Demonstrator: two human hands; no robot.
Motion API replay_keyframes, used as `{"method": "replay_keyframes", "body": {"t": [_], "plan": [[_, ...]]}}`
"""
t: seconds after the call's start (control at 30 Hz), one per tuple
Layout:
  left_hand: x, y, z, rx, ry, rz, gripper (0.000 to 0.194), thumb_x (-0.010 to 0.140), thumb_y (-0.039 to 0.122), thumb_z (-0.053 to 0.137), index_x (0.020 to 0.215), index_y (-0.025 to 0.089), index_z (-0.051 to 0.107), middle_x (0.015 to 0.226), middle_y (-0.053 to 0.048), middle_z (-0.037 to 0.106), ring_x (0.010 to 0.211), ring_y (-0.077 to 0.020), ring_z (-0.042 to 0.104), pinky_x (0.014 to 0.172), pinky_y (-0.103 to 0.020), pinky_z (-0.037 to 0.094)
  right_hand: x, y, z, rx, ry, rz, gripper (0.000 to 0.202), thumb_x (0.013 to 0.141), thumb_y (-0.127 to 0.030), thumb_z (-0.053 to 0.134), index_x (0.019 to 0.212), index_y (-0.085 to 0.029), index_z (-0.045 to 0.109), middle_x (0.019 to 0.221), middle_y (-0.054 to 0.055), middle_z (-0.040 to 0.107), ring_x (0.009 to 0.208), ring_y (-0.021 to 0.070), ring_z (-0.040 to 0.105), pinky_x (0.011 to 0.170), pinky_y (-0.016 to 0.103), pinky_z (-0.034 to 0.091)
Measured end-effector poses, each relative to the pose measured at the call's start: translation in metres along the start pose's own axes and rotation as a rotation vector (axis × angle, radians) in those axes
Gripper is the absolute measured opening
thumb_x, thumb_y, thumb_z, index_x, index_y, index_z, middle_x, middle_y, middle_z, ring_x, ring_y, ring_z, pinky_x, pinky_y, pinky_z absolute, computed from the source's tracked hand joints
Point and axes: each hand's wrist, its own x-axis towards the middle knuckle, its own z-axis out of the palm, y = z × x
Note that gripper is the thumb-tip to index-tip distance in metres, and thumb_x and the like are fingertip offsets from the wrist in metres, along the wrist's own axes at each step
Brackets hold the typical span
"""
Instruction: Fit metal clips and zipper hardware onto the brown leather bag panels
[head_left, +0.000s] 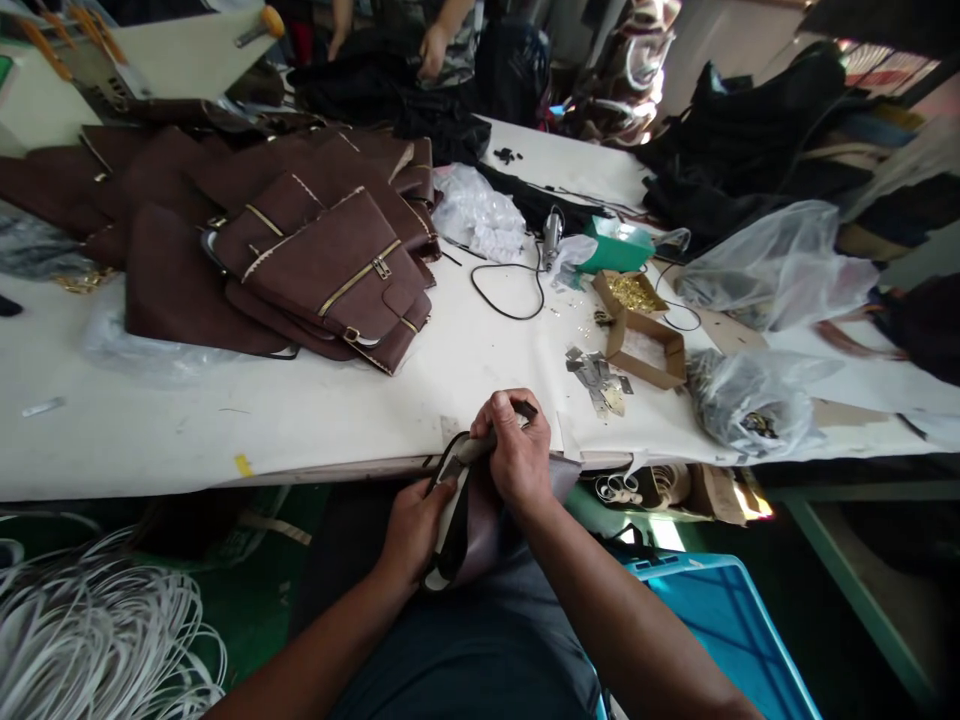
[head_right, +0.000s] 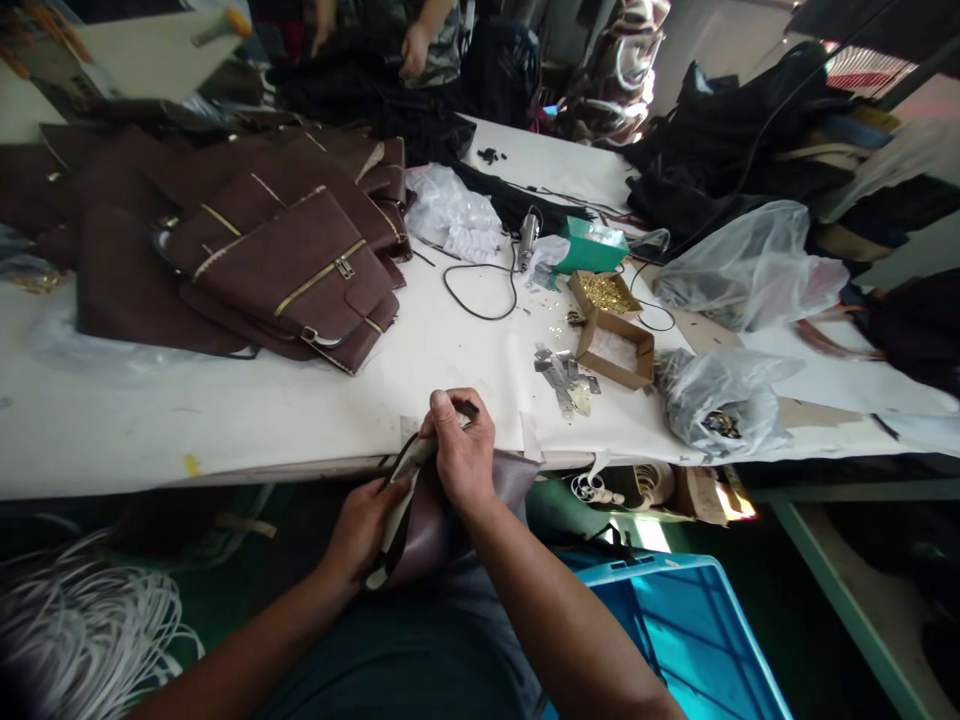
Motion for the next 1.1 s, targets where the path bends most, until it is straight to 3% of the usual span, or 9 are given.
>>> {"method": "replay_keyframes", "body": {"t": [0.17,0.37,0.7,1.1], "plan": [[-0.002,0.001,0.002,0.026,0.029,0.011,0.050,0.072,0.063,0.081,0.081,0.015,0.076,0.068,-0.002,0.069,0.064,-0.0192,0.058,0.062,-0.029,0.042,-0.006,0.006,0.000,0.017,-0.025,0.025,0.032,0.102,-0.051,0.069,0.090,-0.025,0.055,0.064,-0.007,0.057,0.057,0.0144,0.055,0.062,0.030,0.047],[-0.006,0.008,0.005,0.025,0.012,0.018,0.049,0.072,0.064,0.080,0.076,0.016,0.073,0.067,-0.001,0.066,0.062,-0.0178,0.056,0.060,-0.028,0.041,-0.024,0.004,-0.002,-0.061,-0.124,-0.078,0.029,0.100,-0.046,0.073,0.088,-0.024,0.059,0.071,-0.003,0.061,0.064,0.0153,0.057,0.068,0.033,0.049],[-0.005,0.003,0.004,0.050,0.040,0.036,0.046,0.073,0.062,0.080,0.071,0.017,0.069,0.062,0.000,0.061,0.059,-0.0163,0.052,0.058,-0.027,0.038,-0.022,-0.002,0.002,-0.067,-0.208,-0.122,0.035,0.097,-0.055,0.073,0.085,-0.025,0.060,0.078,0.001,0.062,0.074,0.0196,0.060,0.072,0.037,0.051],[-0.003,0.000,0.001,0.092,0.045,0.076,0.045,0.076,0.060,0.078,0.069,0.017,0.070,0.061,-0.001,0.063,0.061,-0.0184,0.054,0.060,-0.029,0.038,-0.026,-0.006,0.010,-0.092,-0.315,-0.186,0.030,0.097,-0.048,0.073,0.081,-0.025,0.063,0.076,0.002,0.063,0.071,0.0193,0.061,0.070,0.037,0.051]]}}
